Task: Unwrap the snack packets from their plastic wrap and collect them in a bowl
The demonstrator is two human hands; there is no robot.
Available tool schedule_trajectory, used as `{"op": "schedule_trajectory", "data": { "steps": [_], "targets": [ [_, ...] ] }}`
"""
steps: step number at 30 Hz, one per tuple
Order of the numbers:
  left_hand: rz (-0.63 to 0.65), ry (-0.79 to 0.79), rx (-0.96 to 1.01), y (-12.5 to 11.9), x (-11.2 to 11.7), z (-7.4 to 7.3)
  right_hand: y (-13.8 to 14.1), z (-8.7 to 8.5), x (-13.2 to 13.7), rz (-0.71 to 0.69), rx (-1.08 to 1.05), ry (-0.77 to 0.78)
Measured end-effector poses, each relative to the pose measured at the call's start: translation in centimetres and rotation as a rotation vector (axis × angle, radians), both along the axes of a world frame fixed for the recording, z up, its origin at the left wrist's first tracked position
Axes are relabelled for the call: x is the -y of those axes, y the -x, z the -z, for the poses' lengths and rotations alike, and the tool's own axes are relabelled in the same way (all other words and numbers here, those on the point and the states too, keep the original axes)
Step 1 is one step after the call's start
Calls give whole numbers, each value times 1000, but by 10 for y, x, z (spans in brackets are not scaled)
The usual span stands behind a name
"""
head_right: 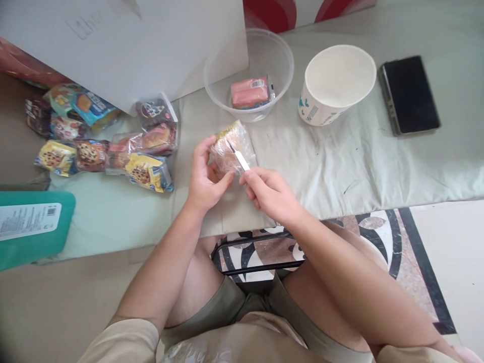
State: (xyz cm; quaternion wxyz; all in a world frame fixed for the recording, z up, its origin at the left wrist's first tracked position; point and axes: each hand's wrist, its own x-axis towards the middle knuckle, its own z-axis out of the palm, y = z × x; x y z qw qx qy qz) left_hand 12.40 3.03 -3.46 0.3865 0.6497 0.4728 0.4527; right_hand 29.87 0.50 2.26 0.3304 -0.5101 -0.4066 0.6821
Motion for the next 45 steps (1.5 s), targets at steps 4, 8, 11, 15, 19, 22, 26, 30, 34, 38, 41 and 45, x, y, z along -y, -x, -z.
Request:
{"op": "schedule_trajectory", "data": {
  "steps": [4, 8, 11, 15, 19, 22, 26, 30, 34, 38, 41, 45],
  "targets": [
    [51, -182, -18, 3, -2, 16, -4, 1, 2, -53, 75, 2],
    [22, -214, 57, 9, -5, 19, -5, 1, 6, -119, 119, 1],
    [-38, -176, 94, 16, -8, 14, -1, 4, 9, -196, 162, -26],
    [-158, -144, 154, 26, -11, 4, 0, 7, 10, -278, 208, -54],
    [-284, -75, 174, 34, -13, 0, -12, 1, 9, -359, 375, -124],
    [-306, -39, 161, 30, -11, 2, -31, 2, 2, -193, 701, -390],
    [-297, 13, 22, 15, 1, 3, -54, 17, -12, 35, 1061, -659],
    [-399, -54, -324, 13, 9, -6, -64, 29, -21, 6, 1217, -645],
    [-416, -209, -449, 26, 1, -9, -72, 34, -29, 12, 1242, -629],
    [-367, -146, -410, 30, -7, -7, -78, 38, -34, 123, 1236, -691],
    [-415, -85, -350, 25, -7, -10, -71, 37, -31, 150, 1123, -796],
    [-401, -3, -119, 15, -2, -14, -48, 29, -19, -39, 816, -934]
  ]
}}
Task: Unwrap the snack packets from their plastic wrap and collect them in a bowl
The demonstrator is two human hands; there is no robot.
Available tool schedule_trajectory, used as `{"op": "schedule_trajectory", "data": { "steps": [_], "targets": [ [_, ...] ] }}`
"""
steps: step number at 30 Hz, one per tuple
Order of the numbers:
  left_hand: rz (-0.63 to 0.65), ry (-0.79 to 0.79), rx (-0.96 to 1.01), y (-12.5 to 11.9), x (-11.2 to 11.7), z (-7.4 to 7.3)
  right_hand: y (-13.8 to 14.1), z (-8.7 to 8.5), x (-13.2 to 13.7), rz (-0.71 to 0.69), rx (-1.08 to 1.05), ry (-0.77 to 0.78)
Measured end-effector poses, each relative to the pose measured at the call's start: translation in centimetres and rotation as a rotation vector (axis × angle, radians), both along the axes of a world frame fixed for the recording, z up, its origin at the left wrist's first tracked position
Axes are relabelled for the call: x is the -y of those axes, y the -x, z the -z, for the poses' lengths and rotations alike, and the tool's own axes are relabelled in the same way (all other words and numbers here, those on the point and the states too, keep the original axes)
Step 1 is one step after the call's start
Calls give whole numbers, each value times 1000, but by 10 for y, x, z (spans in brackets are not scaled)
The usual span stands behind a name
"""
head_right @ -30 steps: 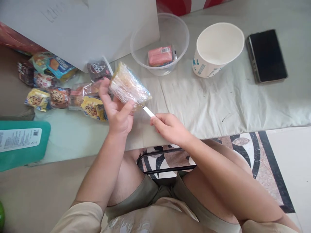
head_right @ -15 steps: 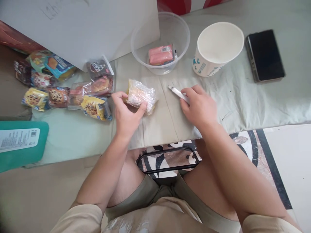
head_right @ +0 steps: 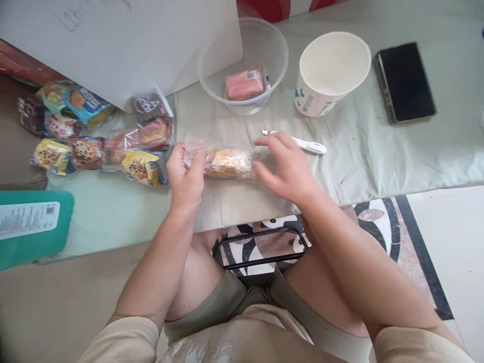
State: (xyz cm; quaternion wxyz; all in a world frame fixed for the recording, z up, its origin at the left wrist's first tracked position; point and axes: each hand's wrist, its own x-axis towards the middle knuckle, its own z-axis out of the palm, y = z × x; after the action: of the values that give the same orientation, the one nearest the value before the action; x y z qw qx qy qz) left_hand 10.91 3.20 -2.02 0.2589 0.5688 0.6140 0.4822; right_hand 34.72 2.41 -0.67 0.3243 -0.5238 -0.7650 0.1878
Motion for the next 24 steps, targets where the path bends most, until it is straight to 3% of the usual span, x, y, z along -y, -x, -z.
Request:
{"op": "schedule_trajectory", "data": {
  "steps": [4, 10, 17, 24],
  "targets": [
    [130, 59, 264, -4, 1, 3, 15, -4, 6, -152, -71, 52],
    [-8, 155, 370, 6, -10, 3, 2, -13, 3, 34, -26, 168],
    [-99, 139, 325, 25, -20, 2, -21, -16, 2, 209, -100, 246],
    [-141, 51, 233, 33, -20, 8, -31, -22, -3, 252, -79, 332]
  ]
}}
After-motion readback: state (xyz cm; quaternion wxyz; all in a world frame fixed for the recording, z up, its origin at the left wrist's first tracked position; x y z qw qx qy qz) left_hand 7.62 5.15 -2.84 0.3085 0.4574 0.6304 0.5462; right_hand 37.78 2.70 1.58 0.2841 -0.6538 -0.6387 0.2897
